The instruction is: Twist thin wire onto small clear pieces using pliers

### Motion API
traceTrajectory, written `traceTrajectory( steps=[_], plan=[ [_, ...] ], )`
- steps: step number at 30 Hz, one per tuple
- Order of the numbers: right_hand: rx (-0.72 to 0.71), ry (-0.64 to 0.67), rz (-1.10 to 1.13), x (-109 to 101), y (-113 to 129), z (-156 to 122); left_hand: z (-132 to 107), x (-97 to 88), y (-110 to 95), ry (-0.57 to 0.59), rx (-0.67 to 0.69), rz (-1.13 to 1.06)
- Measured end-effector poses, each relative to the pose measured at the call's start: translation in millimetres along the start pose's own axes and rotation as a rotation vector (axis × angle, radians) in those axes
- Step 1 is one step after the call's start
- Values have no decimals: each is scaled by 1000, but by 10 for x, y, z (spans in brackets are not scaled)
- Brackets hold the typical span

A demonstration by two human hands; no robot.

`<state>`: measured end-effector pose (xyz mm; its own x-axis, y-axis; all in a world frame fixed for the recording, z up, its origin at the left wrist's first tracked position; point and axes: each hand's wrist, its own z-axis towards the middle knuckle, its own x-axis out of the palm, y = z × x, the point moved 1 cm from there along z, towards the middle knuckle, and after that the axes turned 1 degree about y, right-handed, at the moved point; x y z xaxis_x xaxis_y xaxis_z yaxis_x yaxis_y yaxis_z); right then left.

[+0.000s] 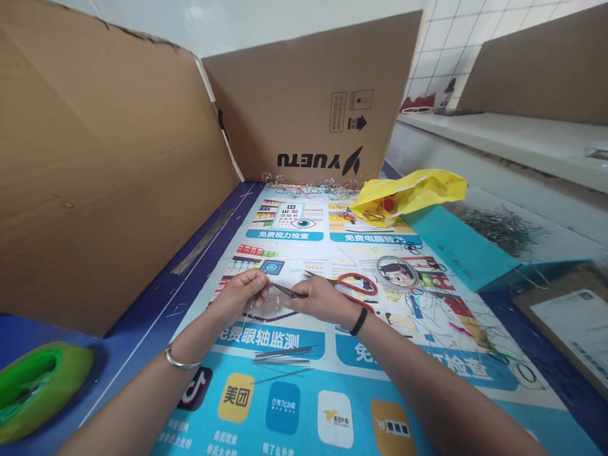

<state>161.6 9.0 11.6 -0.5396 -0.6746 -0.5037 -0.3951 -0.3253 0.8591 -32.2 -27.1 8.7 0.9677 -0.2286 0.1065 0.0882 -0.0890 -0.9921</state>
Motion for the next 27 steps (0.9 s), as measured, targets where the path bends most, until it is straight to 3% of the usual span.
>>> traceTrajectory(
  steps=[8,13,27],
  plan=[
    [25,75,36,-12,-8,6,-8,6,-25,-125,53,250],
    [-21,121,12,-30,6,-3,-15,5,-32,-98,51,265],
    [-86,90,-78,-16,-36,13,-1,-7,-6,-24,32,192]
  ],
)
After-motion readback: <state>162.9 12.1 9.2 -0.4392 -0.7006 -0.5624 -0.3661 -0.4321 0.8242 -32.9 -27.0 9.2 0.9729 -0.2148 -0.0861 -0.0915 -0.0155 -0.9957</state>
